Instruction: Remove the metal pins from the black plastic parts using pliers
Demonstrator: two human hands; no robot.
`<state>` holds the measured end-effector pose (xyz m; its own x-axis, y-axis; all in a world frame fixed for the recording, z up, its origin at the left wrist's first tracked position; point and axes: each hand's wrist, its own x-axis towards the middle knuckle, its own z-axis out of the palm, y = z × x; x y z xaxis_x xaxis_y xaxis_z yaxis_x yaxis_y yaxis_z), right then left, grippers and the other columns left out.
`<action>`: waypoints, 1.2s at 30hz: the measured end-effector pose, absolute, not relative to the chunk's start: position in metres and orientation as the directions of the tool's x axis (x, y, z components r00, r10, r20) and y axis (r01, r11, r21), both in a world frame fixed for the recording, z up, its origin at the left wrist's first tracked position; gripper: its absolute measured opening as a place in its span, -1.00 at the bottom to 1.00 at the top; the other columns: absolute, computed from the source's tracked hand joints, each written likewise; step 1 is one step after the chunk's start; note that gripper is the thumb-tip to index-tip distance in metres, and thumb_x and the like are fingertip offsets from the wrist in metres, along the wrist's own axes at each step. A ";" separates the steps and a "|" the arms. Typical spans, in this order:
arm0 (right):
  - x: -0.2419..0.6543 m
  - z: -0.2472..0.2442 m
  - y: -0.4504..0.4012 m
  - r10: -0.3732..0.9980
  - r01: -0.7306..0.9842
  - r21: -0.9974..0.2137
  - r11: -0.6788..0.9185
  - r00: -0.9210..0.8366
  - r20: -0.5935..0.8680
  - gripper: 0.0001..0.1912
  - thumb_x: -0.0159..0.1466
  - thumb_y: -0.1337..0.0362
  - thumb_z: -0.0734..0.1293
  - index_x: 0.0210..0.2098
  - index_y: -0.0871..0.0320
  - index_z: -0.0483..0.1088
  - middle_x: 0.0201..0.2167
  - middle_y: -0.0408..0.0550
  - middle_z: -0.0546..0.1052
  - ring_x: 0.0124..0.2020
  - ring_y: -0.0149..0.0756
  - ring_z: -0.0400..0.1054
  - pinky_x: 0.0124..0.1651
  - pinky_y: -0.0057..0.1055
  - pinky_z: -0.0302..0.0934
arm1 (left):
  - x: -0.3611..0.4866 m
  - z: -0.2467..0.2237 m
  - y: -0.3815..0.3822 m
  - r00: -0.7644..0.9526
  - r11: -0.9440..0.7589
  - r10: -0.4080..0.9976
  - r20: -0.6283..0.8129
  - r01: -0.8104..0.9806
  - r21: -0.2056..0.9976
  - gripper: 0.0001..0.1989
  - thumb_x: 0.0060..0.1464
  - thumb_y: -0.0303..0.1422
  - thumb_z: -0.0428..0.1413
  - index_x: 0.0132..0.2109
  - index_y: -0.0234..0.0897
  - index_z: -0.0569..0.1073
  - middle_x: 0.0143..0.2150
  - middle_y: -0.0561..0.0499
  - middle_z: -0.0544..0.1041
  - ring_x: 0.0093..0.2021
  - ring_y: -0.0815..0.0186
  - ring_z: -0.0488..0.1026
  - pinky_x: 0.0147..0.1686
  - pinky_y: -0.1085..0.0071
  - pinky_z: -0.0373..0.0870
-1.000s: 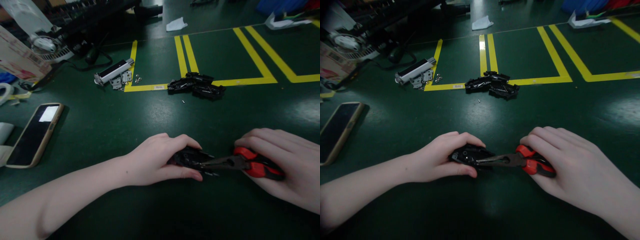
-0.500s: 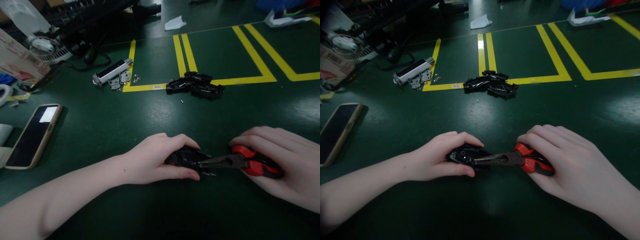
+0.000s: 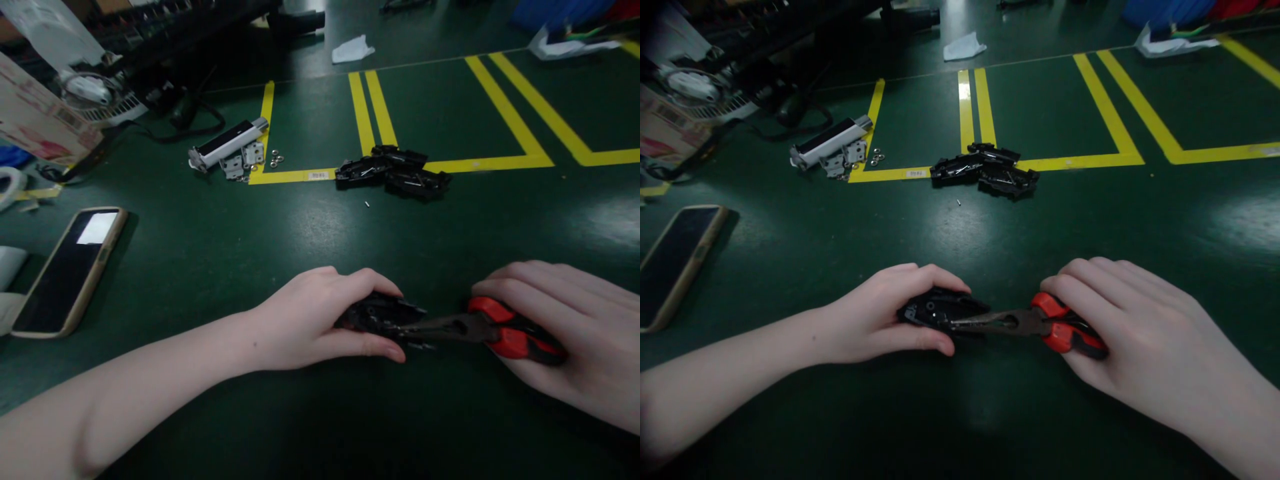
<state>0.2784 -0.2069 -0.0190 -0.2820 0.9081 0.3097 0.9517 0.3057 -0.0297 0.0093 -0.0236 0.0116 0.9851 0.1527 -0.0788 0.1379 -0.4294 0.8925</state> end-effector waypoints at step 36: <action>0.275 -0.019 -0.206 0.932 0.960 -0.129 0.249 -0.202 0.301 -0.69 0.28 0.06 0.28 -0.01 -0.05 0.41 -0.19 -0.05 0.58 -0.28 -0.06 0.52 -0.34 -0.15 0.38 | 0.006 0.008 -0.026 0.981 -0.429 0.189 0.052 0.035 0.903 -0.58 0.30 -0.17 0.25 0.17 -0.27 0.41 0.08 -0.11 0.62 0.04 0.16 0.60 -0.01 0.29 0.51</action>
